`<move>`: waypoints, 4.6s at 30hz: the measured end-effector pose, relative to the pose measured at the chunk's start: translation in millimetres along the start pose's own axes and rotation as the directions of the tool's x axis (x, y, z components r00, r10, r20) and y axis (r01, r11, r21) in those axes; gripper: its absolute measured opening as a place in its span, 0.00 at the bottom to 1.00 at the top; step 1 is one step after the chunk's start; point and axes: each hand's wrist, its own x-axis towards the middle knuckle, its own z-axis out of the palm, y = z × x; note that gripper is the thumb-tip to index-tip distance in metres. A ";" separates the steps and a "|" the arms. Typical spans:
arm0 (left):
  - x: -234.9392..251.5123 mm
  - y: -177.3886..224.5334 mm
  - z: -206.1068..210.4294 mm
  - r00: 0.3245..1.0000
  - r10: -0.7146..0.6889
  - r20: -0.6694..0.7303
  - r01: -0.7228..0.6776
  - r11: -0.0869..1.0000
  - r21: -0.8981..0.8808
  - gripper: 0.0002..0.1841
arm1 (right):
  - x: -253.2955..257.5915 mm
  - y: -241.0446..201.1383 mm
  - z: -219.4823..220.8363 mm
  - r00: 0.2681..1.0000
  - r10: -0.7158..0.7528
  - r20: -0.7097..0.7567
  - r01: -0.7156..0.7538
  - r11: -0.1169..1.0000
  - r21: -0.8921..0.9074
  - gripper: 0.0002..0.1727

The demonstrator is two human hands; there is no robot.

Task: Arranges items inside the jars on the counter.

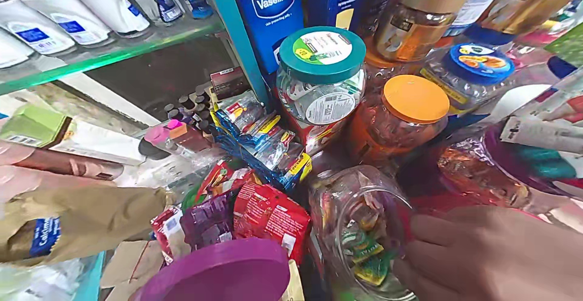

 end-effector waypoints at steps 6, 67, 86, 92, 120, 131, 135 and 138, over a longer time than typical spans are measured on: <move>13.7 20.1 11.9 0.976 -0.053 0.213 0.046 0.998 0.037 0.13 | 12.4 -3.6 2.4 0.996 -0.082 -0.027 0.072 0.962 -0.263 0.16; 16.3 30.7 24.9 0.966 -0.219 0.136 0.217 0.976 0.031 0.06 | 8.5 14.4 11.3 0.867 -0.102 0.488 -0.041 0.961 0.274 0.10; 14.3 26.4 15.7 0.974 -0.200 0.112 0.195 0.979 0.053 0.10 | -12.4 -13.2 19.7 0.987 -0.003 0.158 0.014 0.998 -0.066 0.17; 13.7 30.3 22.0 0.941 -0.267 0.206 0.260 0.964 0.062 0.10 | -23.7 -26.0 21.3 0.982 0.188 0.009 -0.186 0.980 -0.075 0.16; 32.0 29.3 89.8 0.897 0.007 0.442 -0.149 0.947 0.286 0.30 | 27.3 25.8 -17.3 0.871 0.064 -0.488 -0.112 0.991 -0.068 0.44; 45.3 33.3 79.4 0.748 -0.421 0.512 -0.364 0.385 0.848 0.33 | 67.5 42.6 -37.1 0.841 0.539 -0.040 -0.540 0.841 -0.026 0.38; 43.2 32.9 78.8 0.749 -0.425 0.509 -0.361 0.382 0.850 0.34 | 72.4 34.2 -46.0 0.868 0.493 0.069 -0.490 0.870 -0.046 0.35; 40.2 29.9 78.5 0.765 -0.391 0.511 -0.374 0.375 0.848 0.33 | 74.2 37.9 -48.1 0.888 0.446 0.109 -0.444 0.895 -0.040 0.40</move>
